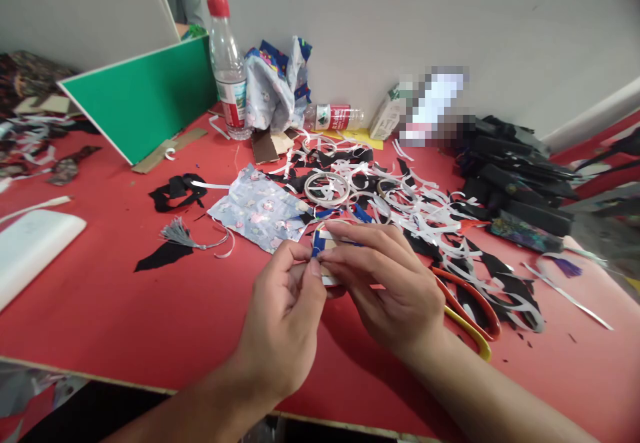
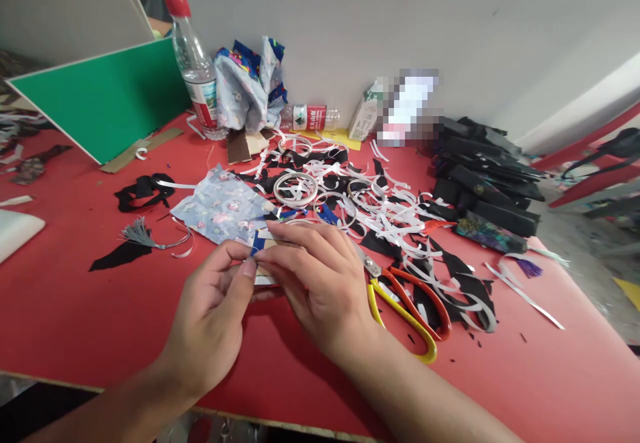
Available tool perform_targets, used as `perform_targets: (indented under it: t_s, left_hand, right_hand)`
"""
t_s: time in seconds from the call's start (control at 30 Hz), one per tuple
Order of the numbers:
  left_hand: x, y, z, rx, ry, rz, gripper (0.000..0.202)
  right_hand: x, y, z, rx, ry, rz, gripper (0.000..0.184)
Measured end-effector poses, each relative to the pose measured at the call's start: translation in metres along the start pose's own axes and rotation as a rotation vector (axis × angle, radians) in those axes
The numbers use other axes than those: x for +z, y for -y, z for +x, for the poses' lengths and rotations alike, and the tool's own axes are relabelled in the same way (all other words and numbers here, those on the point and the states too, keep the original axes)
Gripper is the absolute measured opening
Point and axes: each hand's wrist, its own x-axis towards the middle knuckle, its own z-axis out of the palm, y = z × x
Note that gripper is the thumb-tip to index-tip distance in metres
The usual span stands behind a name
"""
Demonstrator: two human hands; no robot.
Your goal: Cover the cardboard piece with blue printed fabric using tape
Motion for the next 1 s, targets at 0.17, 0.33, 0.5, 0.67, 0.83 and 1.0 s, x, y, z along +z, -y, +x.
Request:
perform_targets:
  t_s: [0.17,0.33,0.5,0.67,0.83,1.0]
  left_hand:
    - [0.0004,0.003,-0.0002,-0.006,0.016,0.036,0.024]
    - [0.0001,0.0068,-0.0005,-0.016,0.014,-0.001,0.024]
    - [-0.0015,0.0075,-0.0009,-0.021,0.024,-0.016,0.021]
    - [-0.0016,0.0054,-0.0026,-0.014,0.045,-0.041,0.021]
    - [-0.0008,0.0046,-0.0031,-0.011,0.044,-0.038,0.024]
    - [-0.001,0.0059,-0.0032,-0.003,0.053,-0.069,0.021]
  right_hand:
    - [0.0009,0.0005,0.0001,0.011,0.007,-0.006,0.019]
    - [0.0012,0.0017,-0.0012,0.038,0.034,-0.019,0.017]
    - [0.0009,0.0017,-0.0025,0.037,0.037,-0.033,0.015]
    - [0.0018,0.0006,-0.0027,0.008,0.022,0.005,0.019]
    - [0.0018,0.0005,-0.0022,0.008,0.029,0.009,0.019]
    - [0.0009,-0.0007,-0.0016,-0.031,0.035,0.024,0.019]
